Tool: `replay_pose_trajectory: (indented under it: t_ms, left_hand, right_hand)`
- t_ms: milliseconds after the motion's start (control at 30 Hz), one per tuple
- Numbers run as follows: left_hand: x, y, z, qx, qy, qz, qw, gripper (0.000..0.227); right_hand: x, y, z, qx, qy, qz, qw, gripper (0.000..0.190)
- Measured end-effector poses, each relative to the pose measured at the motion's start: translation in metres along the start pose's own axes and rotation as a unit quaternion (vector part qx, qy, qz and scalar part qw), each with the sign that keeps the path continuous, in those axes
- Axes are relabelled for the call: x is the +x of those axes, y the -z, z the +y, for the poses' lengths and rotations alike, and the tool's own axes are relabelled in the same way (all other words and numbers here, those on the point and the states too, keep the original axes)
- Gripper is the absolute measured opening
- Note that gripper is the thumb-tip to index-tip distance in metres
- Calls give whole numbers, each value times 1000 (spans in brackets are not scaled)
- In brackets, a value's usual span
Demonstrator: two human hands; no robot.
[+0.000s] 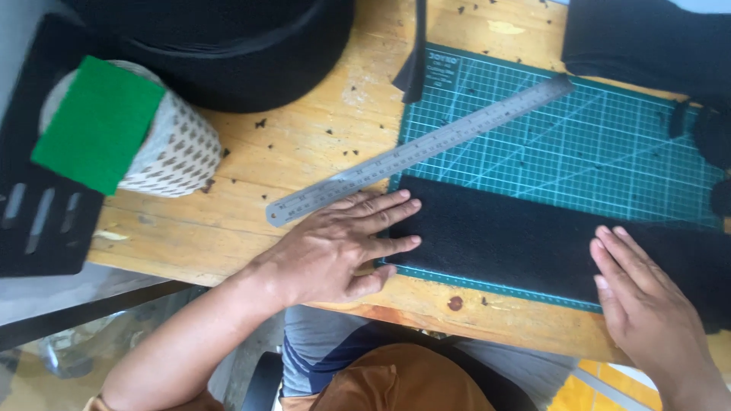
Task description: Measuring and cutting a strip of black foam material from a roll using a metal ruler and a utility knife on a cutting mat.
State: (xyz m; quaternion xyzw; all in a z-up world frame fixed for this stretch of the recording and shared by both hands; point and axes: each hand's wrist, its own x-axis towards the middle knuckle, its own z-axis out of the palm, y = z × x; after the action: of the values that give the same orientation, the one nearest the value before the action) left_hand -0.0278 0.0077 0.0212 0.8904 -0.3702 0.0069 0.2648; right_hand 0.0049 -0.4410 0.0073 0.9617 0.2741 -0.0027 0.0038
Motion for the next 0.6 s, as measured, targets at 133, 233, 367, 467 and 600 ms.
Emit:
replay_pose_trajectory:
  t_ms: [133, 233, 367, 467, 600]
  left_hand:
    - [5, 3, 3, -26, -11, 22, 999, 43]
    - [10, 5, 6, -27, -7, 21, 999, 42]
    - [15, 8, 9, -7, -3, 28, 1000, 39]
    - [15, 7, 9, 6, -2, 19, 1000, 40]
    - [16, 5, 9, 6, -2, 22, 1000, 39]
  right_hand:
    - [3, 8, -5, -3, 70, 76, 995, 45]
    - [3, 12, -5, 12, 68, 55, 996, 45]
    - [7, 17, -7, 36, 70, 56, 995, 43]
    - [6, 18, -7, 64, 70, 66, 993, 43]
    - [4, 15, -5, 76, 67, 75, 992, 43]
